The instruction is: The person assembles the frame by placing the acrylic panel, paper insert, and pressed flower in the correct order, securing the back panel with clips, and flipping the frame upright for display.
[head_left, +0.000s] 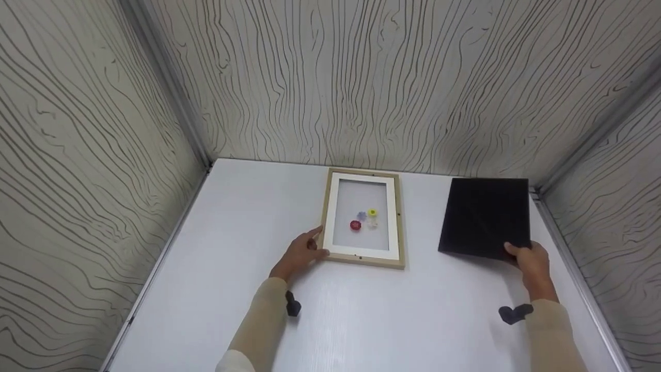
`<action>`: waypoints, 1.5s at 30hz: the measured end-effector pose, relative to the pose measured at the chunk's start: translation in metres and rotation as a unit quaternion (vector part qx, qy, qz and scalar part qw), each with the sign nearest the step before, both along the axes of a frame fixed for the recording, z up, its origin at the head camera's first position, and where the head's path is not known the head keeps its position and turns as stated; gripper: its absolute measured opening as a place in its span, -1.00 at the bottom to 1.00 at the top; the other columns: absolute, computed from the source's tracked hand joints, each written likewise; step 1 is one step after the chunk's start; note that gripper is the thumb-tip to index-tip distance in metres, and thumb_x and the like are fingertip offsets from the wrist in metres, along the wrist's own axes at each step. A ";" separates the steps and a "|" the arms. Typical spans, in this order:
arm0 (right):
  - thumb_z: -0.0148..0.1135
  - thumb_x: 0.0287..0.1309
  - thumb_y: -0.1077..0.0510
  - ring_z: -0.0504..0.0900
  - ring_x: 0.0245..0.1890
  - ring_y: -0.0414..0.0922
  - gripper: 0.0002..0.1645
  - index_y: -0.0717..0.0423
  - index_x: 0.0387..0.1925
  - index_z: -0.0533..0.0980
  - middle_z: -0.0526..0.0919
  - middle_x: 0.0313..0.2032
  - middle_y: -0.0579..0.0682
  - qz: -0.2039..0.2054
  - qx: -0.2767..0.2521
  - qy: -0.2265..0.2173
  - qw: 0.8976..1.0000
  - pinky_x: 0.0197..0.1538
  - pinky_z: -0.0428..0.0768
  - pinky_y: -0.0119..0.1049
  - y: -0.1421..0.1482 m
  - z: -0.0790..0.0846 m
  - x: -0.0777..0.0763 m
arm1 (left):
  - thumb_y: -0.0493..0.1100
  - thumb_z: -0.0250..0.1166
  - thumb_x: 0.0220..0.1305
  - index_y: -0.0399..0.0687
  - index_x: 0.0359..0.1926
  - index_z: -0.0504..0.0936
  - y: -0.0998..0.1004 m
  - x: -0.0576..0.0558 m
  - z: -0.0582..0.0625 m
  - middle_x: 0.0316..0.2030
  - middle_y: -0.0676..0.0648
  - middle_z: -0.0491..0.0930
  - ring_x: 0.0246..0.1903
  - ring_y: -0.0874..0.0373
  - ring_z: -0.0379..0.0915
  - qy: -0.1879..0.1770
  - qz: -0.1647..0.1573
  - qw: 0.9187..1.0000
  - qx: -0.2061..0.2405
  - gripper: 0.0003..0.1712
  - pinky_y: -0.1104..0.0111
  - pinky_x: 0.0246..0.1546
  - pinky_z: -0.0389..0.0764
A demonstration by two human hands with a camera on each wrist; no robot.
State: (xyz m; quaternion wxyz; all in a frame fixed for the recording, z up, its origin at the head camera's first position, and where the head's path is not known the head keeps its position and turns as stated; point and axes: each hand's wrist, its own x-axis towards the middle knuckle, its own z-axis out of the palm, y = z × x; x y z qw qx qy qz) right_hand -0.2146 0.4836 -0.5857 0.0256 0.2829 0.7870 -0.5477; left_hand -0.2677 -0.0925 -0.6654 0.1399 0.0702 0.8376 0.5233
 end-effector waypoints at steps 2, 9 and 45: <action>0.21 0.55 -0.07 0.50 0.17 -0.04 0.05 0.41 0.66 -0.09 0.18 0.53 0.36 -0.003 -0.003 0.002 1.000 0.61 0.23 0.09 -0.001 0.000 0.000 | -0.02 0.54 0.31 0.11 0.63 0.32 0.000 0.000 0.000 -0.15 -0.04 0.51 -0.13 0.10 0.37 0.002 -0.002 1.000 0.002 -0.06 0.24 -0.06 0.42; 0.17 0.56 -0.15 0.51 0.09 -0.16 0.06 0.37 0.67 -0.09 0.28 0.46 0.28 -0.001 -0.011 0.001 1.000 0.62 0.21 0.13 -0.003 0.004 0.000 | 0.01 0.51 0.33 0.12 0.63 0.32 -0.002 0.001 0.000 -0.16 -0.02 0.50 -0.14 0.11 0.37 0.013 -0.011 1.000 0.015 -0.07 0.23 -0.05 0.42; 0.30 0.50 -0.04 0.56 -0.18 -0.45 -0.02 0.37 0.63 0.07 0.51 -0.06 -0.27 -0.007 -0.044 0.053 0.998 0.00 0.50 -0.57 -0.039 0.027 0.000 | 0.02 0.50 0.34 0.16 0.63 0.32 -0.001 0.000 -0.002 -0.13 -0.03 0.53 -0.11 0.10 0.39 0.004 0.000 1.000 -0.007 -0.08 0.22 -0.03 0.43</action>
